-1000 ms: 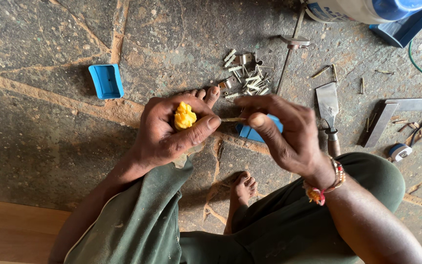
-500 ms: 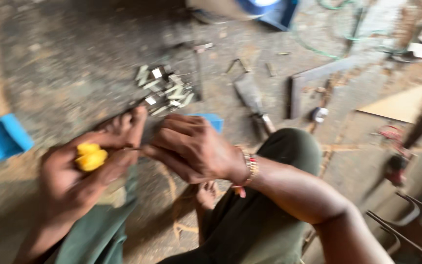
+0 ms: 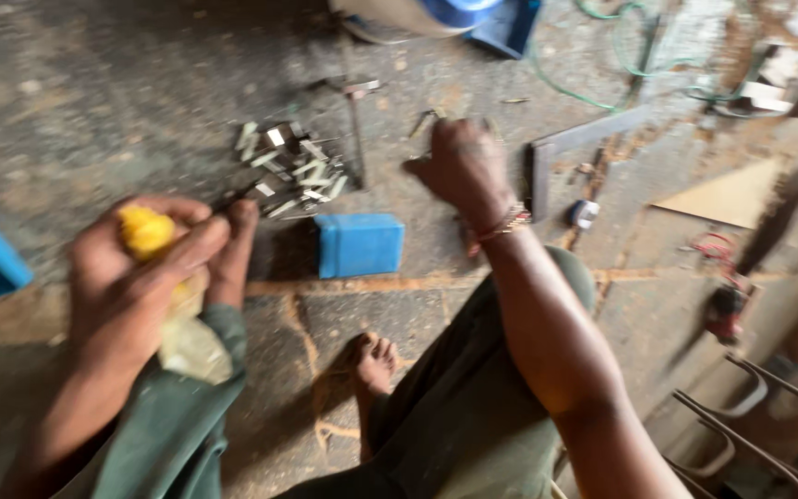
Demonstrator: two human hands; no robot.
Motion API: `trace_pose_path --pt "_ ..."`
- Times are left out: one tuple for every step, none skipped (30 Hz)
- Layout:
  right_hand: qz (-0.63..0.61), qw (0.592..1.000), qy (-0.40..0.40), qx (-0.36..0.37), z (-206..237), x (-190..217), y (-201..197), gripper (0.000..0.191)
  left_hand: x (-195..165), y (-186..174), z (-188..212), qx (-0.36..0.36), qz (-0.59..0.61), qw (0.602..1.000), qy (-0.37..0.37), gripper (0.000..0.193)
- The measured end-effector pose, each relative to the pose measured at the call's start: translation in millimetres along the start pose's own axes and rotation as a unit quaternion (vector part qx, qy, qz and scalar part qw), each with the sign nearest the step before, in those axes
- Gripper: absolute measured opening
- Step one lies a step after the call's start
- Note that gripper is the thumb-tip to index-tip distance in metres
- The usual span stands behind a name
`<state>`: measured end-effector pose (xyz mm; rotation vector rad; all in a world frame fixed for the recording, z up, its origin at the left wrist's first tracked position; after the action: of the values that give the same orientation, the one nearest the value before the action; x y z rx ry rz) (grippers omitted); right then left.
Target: The person sits on the floor and applies a yellow substance from a plastic bag onto small metal hardware pieces. They pick up the pieces one by one, apply the substance, and place them back on the floor. The person also briefly handles a blue plastic container.
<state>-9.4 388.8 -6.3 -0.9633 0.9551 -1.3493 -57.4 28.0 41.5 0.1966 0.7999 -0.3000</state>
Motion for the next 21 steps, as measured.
trace_pose_path --pt "0.021 0.999 0.025 0.005 0.7 -1.6 -2.8 0.053 2.2 1.3 -2.0 0.005 0.000 1.000 0.011 0.022" --pt "-0.007 1.000 0.014 -0.006 -1.1 2.6 -6.1 0.045 6.8 1.9 -5.1 0.016 0.021 1.000 -0.007 0.024" --pt "-0.034 0.999 0.003 -0.017 -1.7 7.4 -9.4 0.037 12.3 3.4 -7.3 0.027 0.043 0.998 -0.025 0.026" --pt "-0.061 0.998 -0.007 -0.028 -2.7 14.0 -11.8 0.030 17.4 4.2 -8.8 0.039 0.066 0.996 -0.043 0.029" --pt "-0.106 0.994 -0.017 -0.021 -5.9 22.7 -10.1 0.025 21.4 4.4 -10.7 0.046 0.070 0.995 -0.046 0.030" --pt "-0.150 0.988 -0.028 -0.015 -10.5 32.7 -7.4 0.020 25.4 4.6 -12.1 0.053 0.075 0.995 -0.048 0.032" --pt "-0.195 0.980 -0.038 -0.010 -14.5 43.6 -3.8 0.016 29.5 4.1 -13.4 0.061 0.078 0.994 -0.050 0.034" --pt "-0.210 0.976 -0.057 -0.027 -17.7 56.1 -1.9 0.012 33.6 3.0 -14.5 0.061 0.062 0.995 -0.051 0.035" --pt "-0.224 0.971 -0.076 -0.044 -20.2 69.8 0.7 0.010 38.0 1.9 -15.5 0.061 0.047 0.996 -0.052 0.036" --pt "-0.238 0.965 -0.094 -0.061 -22.5 81.7 2.4 0.009 42.4 0.9 -16.5 0.062 0.033 0.996 -0.053 0.037" --pt "-0.237 0.964 -0.097 -0.068 -24.0 90.2 4.4 0.010 45.4 -0.2 -16.9 0.061 -0.008 0.997 -0.038 0.039" --pt "-0.235 0.964 -0.101 -0.075 -25.4 97.8 5.7 0.012 48.1 -1.2 -17.5 0.060 -0.047 0.997 -0.023 0.041" --pt "-0.234 0.963 -0.103 -0.082 -26.2 103.3 5.8 0.014 50.9 -2.0 -17.3 0.059 -0.087 0.994 -0.008 0.044" --pt "-0.235 0.963 -0.098 -0.086 -27.8 106.3 5.2 0.015 56.3 -2.7 -17.6 0.063 -0.118 0.991 -0.026 0.045" --pt "-0.237 0.963 -0.093 -0.090 -29.9 109.0 4.3 0.017 61.6 -3.2 -17.5 0.067 -0.149 0.986 -0.044 0.047" --pt "-0.239 0.962 -0.088 -0.093 -31.9 110.8 3.0 0.018 66.3 -3.9 -17.3 0.070 -0.179 0.979 -0.062 0.049" --pt "-0.243 0.963 -0.081 -0.086 -33.8 111.8 2.8 0.017 69.5 -3.5 -16.6 0.084 -0.162 0.981 -0.071 0.053" --pt "-0.246 0.963 -0.073 -0.079 -36.1 112.2 2.6 0.016 71.7 -2.9 -16.3 0.098 -0.145 0.981 -0.081 0.057" --pt "-0.249 0.963 -0.066 -0.072 -37.9 112.3 3.0 0.015 73.5 -2.5 -15.4 0.111 -0.128 0.981 -0.090 0.062" --pt "-0.255 0.962 -0.065 -0.070 -39.6 112.4 3.2 0.014 73.8 -2.6 -14.5 0.117 -0.130 0.981 -0.089 0.063" --pt "-0.261 0.961 -0.063 -0.068 -40.7 112.2 4.3 0.013 74.0 -2.7 -13.3 0.122 -0.132 0.980 -0.088 0.065"
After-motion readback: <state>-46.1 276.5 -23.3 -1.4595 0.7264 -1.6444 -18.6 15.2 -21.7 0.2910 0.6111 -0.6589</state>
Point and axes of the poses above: each hand's wrist, its own z-axis away from the middle knuckle, its own y-axis out of the palm, x = y × z, the point moved 5 cm from there along -z, towards the middle knuckle, and after that the axes turned 8 degrees about -y, right-handed, at the moved point
